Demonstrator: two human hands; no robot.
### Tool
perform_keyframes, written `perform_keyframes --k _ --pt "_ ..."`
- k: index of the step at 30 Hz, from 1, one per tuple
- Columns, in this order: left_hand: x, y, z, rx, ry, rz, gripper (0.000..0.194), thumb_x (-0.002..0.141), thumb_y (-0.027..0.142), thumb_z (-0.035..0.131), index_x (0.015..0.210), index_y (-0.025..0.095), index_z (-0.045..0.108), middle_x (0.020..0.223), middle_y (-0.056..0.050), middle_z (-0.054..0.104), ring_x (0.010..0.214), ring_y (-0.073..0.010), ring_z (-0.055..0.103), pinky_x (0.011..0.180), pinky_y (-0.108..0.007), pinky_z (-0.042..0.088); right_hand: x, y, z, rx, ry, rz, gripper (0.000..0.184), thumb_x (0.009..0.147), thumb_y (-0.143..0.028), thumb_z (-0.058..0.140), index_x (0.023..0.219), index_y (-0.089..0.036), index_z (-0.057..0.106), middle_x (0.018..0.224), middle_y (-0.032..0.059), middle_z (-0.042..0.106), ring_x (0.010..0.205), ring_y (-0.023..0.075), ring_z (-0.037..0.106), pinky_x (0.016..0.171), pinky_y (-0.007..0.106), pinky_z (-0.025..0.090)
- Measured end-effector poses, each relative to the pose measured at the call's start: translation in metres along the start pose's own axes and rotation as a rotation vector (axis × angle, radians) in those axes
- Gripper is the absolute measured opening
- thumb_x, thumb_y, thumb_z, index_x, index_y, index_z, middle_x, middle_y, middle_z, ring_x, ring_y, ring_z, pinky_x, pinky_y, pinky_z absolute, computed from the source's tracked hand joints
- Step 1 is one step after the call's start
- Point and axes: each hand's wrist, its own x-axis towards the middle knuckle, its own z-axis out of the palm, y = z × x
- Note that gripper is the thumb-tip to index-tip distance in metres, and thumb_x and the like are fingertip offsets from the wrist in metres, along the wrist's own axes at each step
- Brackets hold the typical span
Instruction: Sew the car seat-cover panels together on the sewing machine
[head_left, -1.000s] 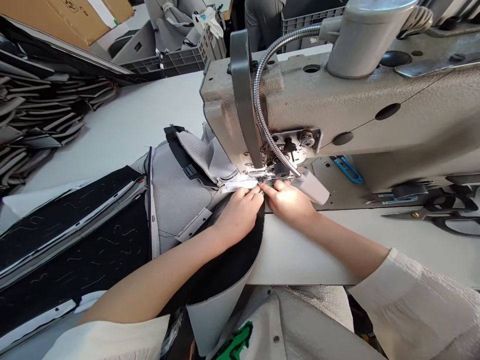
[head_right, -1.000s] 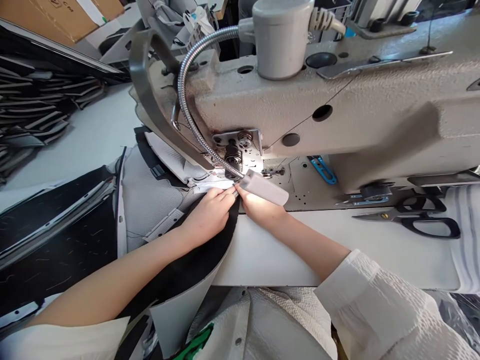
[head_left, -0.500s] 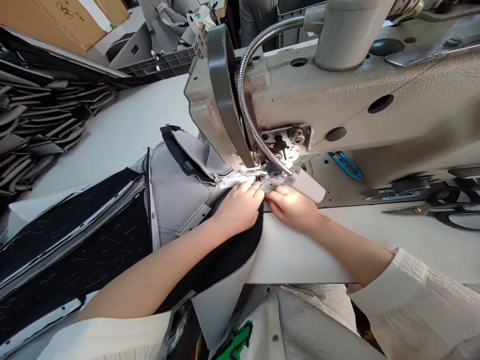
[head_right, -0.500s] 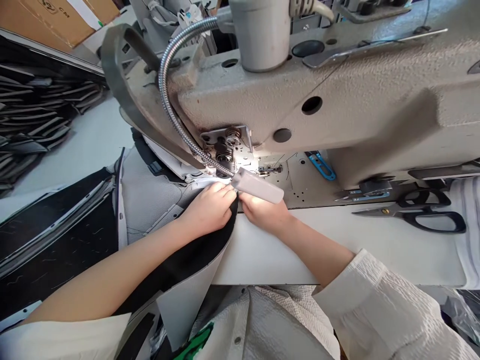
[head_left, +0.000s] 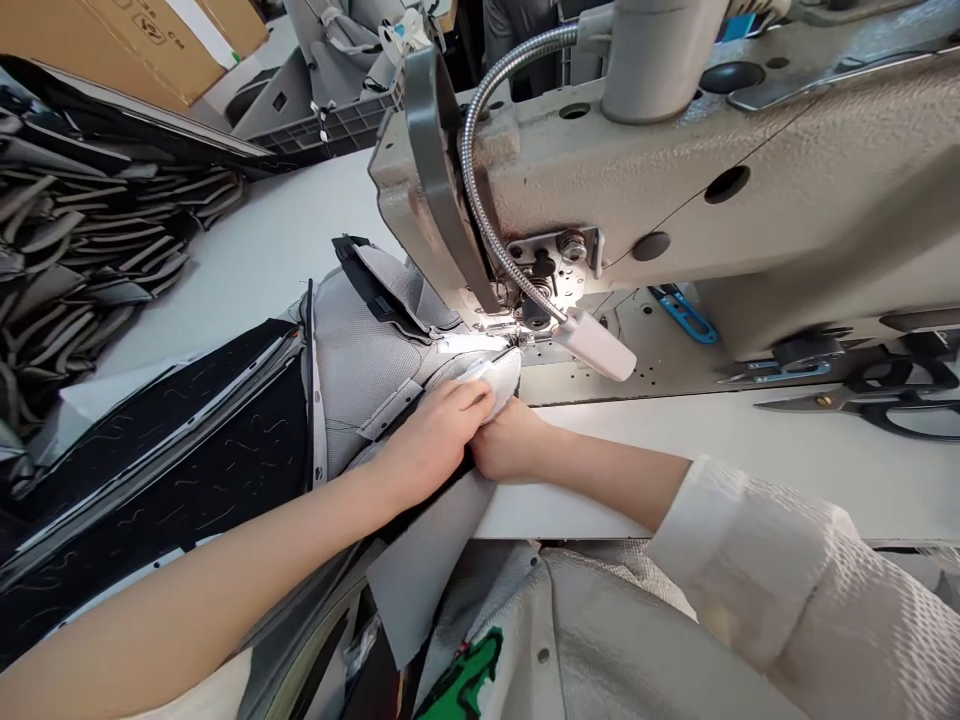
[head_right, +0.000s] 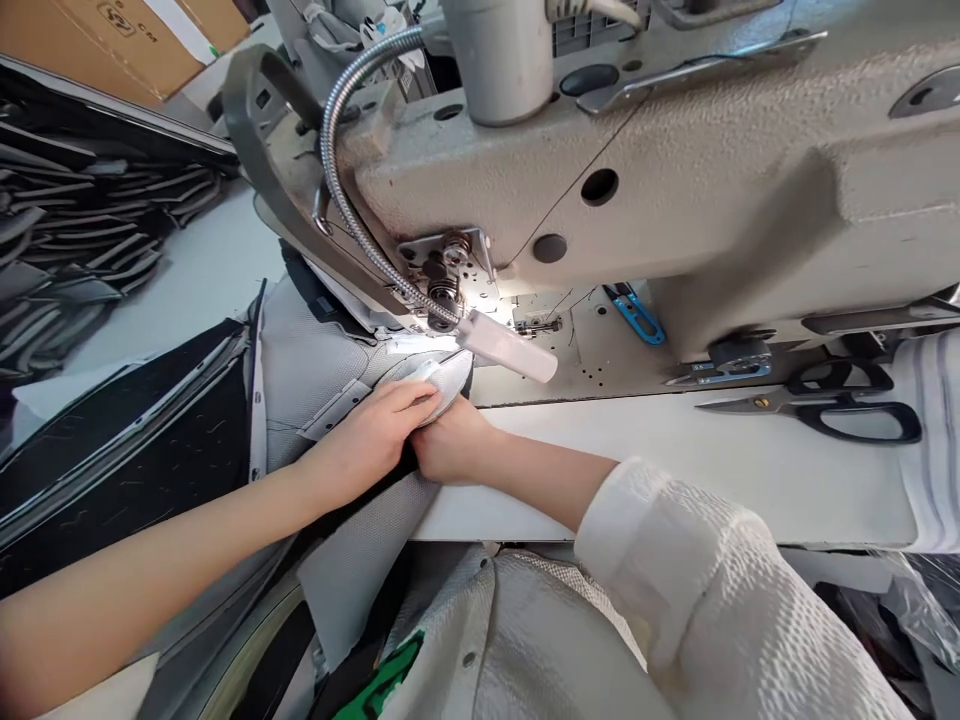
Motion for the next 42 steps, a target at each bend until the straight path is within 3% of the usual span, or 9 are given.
perform_keyframes --k 5,7,10,14,20,25,30,34,42 --pt "0.021 -0.013 0.006 0.263 -0.082 -0.024 0.026 0.084 0.008 0.038 0.083 0.015 0.063 0.08 -0.008 0.059 0.08 -0.0226 0.055 0.072 -0.034 0.046 -0.031 0.005 -0.017 0.095 0.054 -0.026 0.044 0.081 -0.016 0.049 0.124 -0.008 0.053 0.116 0.021 0.056 0.115 0.0296 0.047 0.101 0.048 0.033" --pt "0.027 -0.014 0.014 0.326 -0.067 -0.033 0.029 0.085 0.01 0.037 0.101 0.014 0.061 0.081 -0.008 0.06 0.079 -0.0228 0.056 0.07 -0.033 0.046 -0.05 0.009 -0.025 0.137 0.014 -0.057 0.049 0.079 -0.011 0.051 0.128 -0.014 0.052 0.124 0.0209 0.051 0.123 0.0292 0.042 0.103 0.049 0.031" --pt "0.031 -0.011 0.021 0.338 -0.066 -0.045 0.05 0.084 0.01 0.036 0.134 0.01 0.041 0.091 -0.011 0.061 0.083 -0.0242 0.058 0.072 -0.034 0.046 -0.064 0.009 -0.032 0.152 0.006 -0.034 0.049 0.079 -0.014 0.053 0.128 -0.021 0.054 0.134 0.0209 0.043 0.13 0.0321 0.035 0.102 0.05 0.032" --pt "0.033 -0.005 0.016 0.366 -0.175 -0.062 0.064 0.079 0.015 0.04 0.14 0.004 0.029 0.095 -0.016 0.061 0.086 -0.0274 0.058 0.07 -0.036 0.046 -0.051 -0.002 -0.027 0.018 0.032 0.059 0.042 0.08 -0.03 0.058 0.117 -0.009 0.06 0.126 0.0287 0.05 0.124 0.038 0.043 0.099 0.052 0.036" --pt "0.032 -0.002 0.019 0.491 -0.193 -0.009 0.059 0.082 0.014 0.04 0.14 0.009 0.032 0.091 -0.015 0.061 0.082 -0.0278 0.059 0.066 -0.036 0.046 -0.04 -0.012 -0.013 -0.253 0.141 0.035 0.03 0.089 -0.014 0.042 0.11 -0.006 0.062 0.11 0.0285 0.061 0.106 0.0311 0.06 0.094 0.049 0.043" --pt "0.038 -0.005 0.011 0.344 -0.219 -0.09 0.059 0.079 0.015 0.043 0.138 0.011 0.036 0.09 -0.013 0.065 0.082 -0.0261 0.062 0.068 -0.034 0.047 -0.048 -0.01 -0.018 -0.213 0.143 -0.012 0.032 0.09 -0.017 0.043 0.118 -0.009 0.059 0.113 0.0269 0.06 0.108 0.0307 0.058 0.095 0.05 0.042" --pt "0.052 -0.01 -0.005 0.124 -0.291 -0.135 0.056 0.079 0.019 0.042 0.135 0.018 0.041 0.114 -0.01 0.064 0.097 -0.0253 0.063 0.074 -0.032 0.049 -0.047 -0.013 -0.019 -0.176 0.089 0.016 0.033 0.091 -0.022 0.046 0.12 -0.016 0.059 0.115 0.0249 0.059 0.112 0.0319 0.056 0.093 0.05 0.043" --pt "0.058 -0.006 -0.006 0.13 -0.363 -0.166 0.06 0.081 0.021 0.04 0.14 0.015 0.034 0.108 -0.012 0.066 0.093 -0.0254 0.064 0.072 -0.032 0.049 -0.047 -0.014 -0.013 -0.166 0.127 0.029 0.034 0.092 -0.022 0.045 0.123 -0.019 0.058 0.116 0.023 0.059 0.114 0.0308 0.054 0.096 0.049 0.041" --pt "0.068 0.0 -0.017 0.27 -0.365 -0.235 0.054 0.079 0.018 0.04 0.132 0.024 0.046 0.102 -0.008 0.067 0.094 -0.025 0.064 0.073 -0.031 0.048 -0.051 0.003 -0.026 -0.082 0.02 0.029 0.034 0.09 -0.021 0.05 0.122 -0.023 0.06 0.126 0.0208 0.054 0.118 0.0291 0.051 0.099 0.046 0.039"
